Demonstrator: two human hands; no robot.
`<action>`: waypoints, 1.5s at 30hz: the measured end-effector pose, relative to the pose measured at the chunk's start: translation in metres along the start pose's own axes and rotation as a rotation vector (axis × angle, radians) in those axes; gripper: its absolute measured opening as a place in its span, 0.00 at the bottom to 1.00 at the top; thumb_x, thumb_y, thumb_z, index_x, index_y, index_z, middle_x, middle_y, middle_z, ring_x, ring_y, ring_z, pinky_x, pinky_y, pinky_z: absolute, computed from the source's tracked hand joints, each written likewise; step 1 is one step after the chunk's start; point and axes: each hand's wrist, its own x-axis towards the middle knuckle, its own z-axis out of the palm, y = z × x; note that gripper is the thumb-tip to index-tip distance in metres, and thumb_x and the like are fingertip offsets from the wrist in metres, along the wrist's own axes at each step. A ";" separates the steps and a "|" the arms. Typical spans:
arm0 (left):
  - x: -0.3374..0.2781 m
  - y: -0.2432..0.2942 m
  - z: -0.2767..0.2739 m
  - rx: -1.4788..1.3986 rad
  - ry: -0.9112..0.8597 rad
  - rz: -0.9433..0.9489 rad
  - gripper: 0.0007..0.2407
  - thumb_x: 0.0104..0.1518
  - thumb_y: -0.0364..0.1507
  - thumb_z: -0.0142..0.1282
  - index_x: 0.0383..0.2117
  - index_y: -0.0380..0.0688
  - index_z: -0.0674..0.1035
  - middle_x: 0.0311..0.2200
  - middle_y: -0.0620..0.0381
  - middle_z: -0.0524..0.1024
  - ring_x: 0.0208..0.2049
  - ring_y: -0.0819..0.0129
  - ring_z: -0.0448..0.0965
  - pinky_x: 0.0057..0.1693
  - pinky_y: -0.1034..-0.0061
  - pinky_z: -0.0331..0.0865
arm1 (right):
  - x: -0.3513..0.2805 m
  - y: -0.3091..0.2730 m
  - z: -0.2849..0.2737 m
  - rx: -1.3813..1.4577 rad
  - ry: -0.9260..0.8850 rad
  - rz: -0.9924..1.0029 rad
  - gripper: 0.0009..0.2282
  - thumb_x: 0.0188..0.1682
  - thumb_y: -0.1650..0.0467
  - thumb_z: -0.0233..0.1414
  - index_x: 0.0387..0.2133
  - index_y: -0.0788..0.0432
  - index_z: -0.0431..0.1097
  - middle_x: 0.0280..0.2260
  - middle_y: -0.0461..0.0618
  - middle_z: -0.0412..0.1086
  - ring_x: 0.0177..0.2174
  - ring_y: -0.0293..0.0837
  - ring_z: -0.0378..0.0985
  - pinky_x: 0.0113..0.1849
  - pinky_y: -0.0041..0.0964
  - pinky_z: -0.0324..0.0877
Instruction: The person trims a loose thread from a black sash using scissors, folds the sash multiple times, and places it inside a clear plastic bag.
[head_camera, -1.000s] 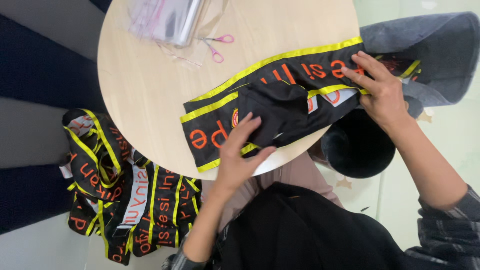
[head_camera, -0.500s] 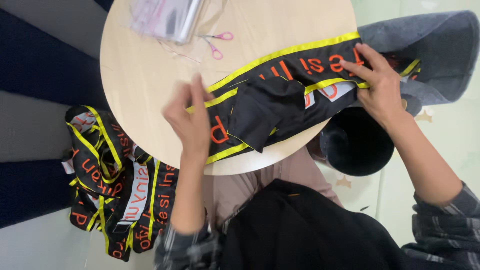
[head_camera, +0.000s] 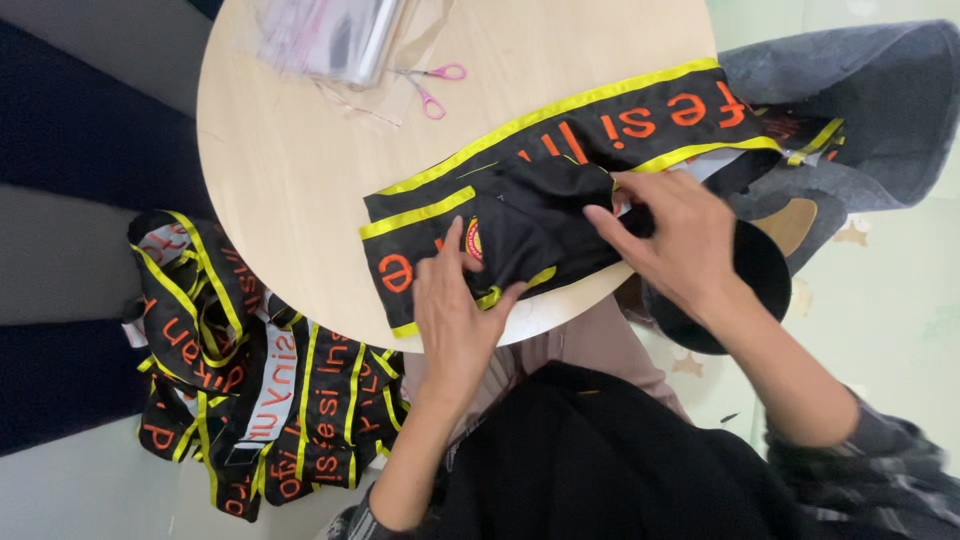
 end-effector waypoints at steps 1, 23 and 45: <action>0.000 -0.003 0.001 -0.123 -0.026 -0.059 0.34 0.30 0.22 0.66 0.50 0.35 0.63 0.23 0.53 0.70 0.30 0.56 0.68 0.40 0.66 0.63 | 0.002 -0.003 0.005 0.033 -0.059 0.091 0.08 0.40 0.64 0.58 0.27 0.54 0.70 0.21 0.40 0.67 0.27 0.41 0.71 0.31 0.32 0.64; 0.039 0.032 -0.010 -0.717 0.060 0.294 0.22 0.49 0.23 0.39 0.54 0.44 0.59 0.60 0.51 0.43 0.63 0.60 0.47 0.64 0.66 0.51 | 0.020 -0.077 0.029 0.427 0.170 -0.092 0.13 0.31 0.76 0.57 0.31 0.64 0.67 0.26 0.53 0.67 0.25 0.50 0.72 0.28 0.36 0.69; 0.044 -0.116 -0.156 -0.046 0.782 -0.151 0.07 0.43 0.19 0.62 0.26 0.45 0.78 0.26 0.55 0.76 0.27 0.66 0.74 0.34 0.71 0.66 | 0.027 0.038 0.004 -0.117 -0.031 -0.250 0.18 0.35 0.83 0.47 0.40 0.59 0.68 0.42 0.54 0.67 0.50 0.58 0.60 0.50 0.56 0.52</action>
